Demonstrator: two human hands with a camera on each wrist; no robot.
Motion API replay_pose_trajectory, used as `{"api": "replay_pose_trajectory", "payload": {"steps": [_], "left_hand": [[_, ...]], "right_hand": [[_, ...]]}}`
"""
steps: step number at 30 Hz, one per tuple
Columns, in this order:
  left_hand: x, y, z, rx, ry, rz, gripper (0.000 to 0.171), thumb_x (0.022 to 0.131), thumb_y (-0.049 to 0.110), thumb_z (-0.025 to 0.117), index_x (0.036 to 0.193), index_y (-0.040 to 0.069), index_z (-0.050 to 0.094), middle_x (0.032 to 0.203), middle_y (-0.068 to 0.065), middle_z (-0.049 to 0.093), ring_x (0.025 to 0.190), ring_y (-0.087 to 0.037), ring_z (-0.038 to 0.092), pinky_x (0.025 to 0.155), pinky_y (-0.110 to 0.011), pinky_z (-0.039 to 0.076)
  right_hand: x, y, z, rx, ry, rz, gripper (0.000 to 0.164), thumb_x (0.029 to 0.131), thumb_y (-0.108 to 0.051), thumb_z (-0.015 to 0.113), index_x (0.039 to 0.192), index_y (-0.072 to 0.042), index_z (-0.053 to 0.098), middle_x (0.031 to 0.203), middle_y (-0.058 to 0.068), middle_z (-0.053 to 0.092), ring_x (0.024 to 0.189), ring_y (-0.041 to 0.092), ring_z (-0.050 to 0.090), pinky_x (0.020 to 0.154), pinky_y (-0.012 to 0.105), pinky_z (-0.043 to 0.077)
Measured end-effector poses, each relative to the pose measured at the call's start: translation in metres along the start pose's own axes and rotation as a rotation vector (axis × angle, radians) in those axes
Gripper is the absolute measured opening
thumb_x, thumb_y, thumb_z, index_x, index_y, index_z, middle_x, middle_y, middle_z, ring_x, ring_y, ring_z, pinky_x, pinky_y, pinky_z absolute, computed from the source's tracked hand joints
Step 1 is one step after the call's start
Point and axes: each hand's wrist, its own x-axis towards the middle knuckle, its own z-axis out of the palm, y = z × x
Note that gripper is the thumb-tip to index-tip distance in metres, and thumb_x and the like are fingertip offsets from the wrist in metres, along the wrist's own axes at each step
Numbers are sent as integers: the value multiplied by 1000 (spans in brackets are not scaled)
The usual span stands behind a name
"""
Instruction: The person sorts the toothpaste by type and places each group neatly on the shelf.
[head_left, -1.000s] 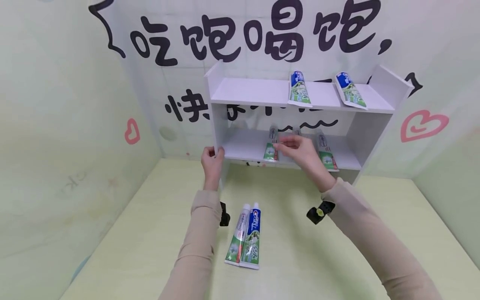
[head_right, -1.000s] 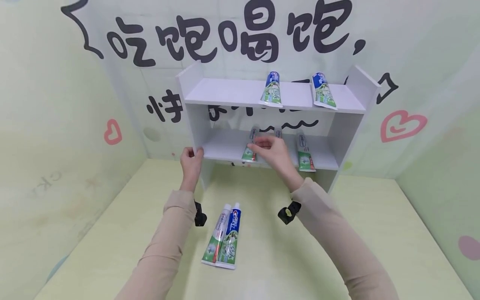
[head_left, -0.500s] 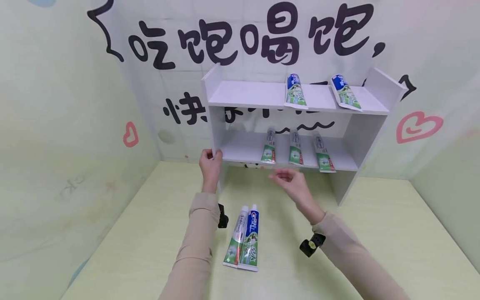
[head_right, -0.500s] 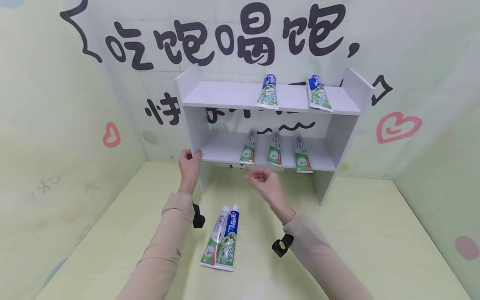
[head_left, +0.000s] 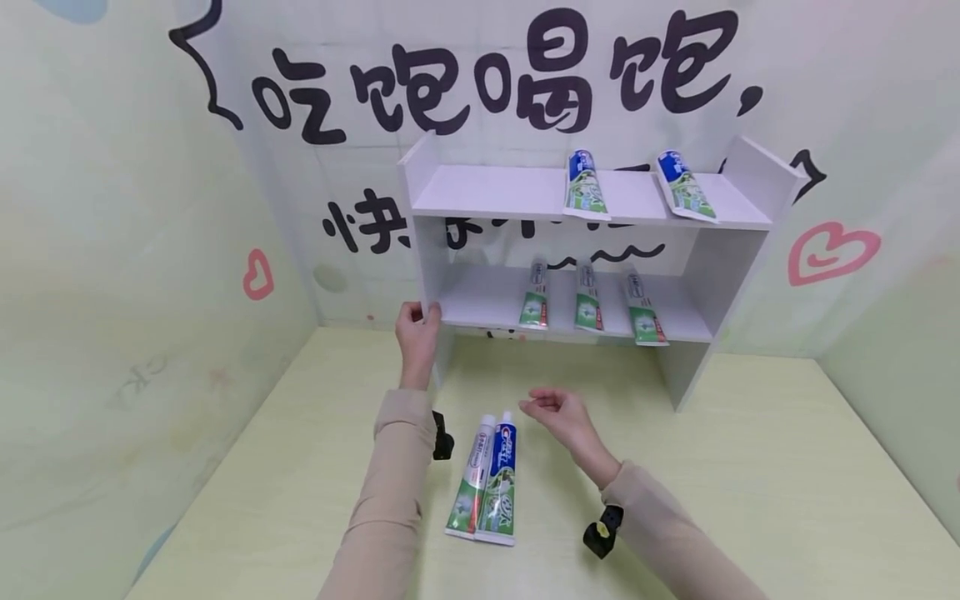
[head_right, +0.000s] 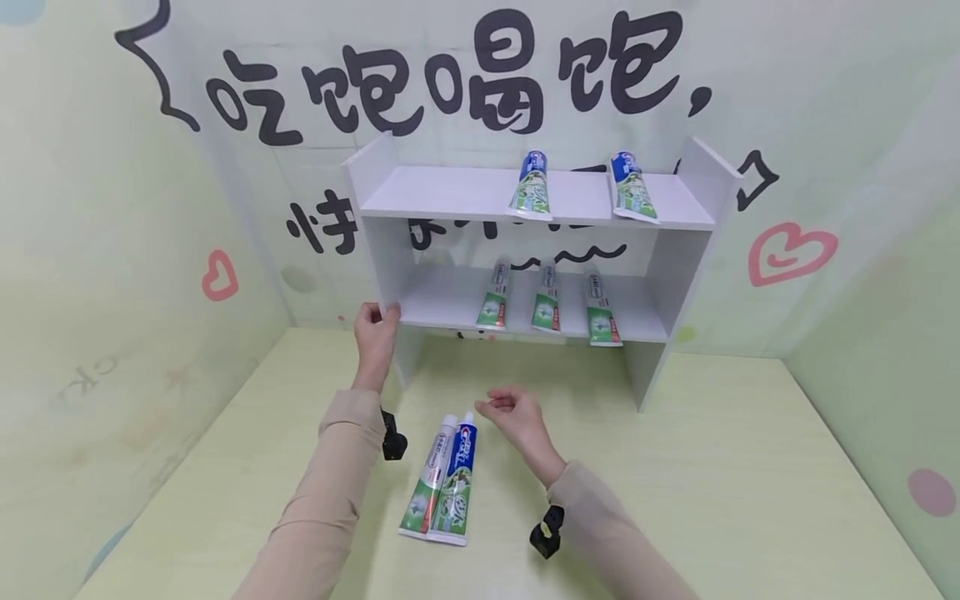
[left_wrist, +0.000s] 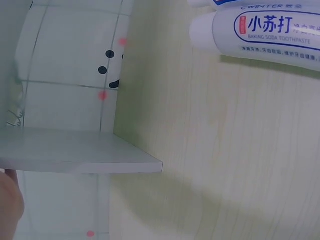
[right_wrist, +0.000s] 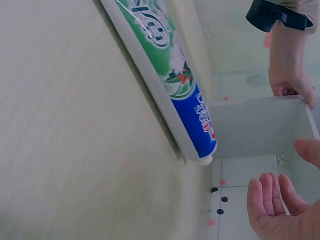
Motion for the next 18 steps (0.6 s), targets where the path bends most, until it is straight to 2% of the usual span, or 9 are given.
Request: {"api": "replay_pose_trajectory", "payload": {"steps": [6, 12, 18], "left_hand": [[0, -2, 0, -3, -16, -1, 21, 86, 16, 55, 95, -2, 48, 90, -5, 47, 82, -17, 46, 70, -26, 40], [-2, -2, -1, -14, -16, -20, 22, 86, 17, 55, 96, -2, 49, 90, -5, 47, 84, -17, 45, 72, -26, 39], [-2, -3, -2, -1, -23, -12, 25, 86, 19, 55, 99, -2, 49, 92, -5, 47, 87, -18, 44, 73, -27, 38]], "right_hand": [[-5, 20, 12, -24, -43, 27, 40, 78, -20, 69, 108, 4, 58, 93, 11, 61, 80, 15, 56, 72, 29, 50], [-11, 32, 22, -53, -107, 73, 43, 77, -18, 70, 109, 6, 55, 94, 14, 59, 80, 17, 56, 68, 27, 50], [-14, 34, 27, -142, -157, 93, 48, 76, -19, 70, 111, 8, 52, 96, 17, 59, 83, 20, 57, 70, 29, 51]]}}
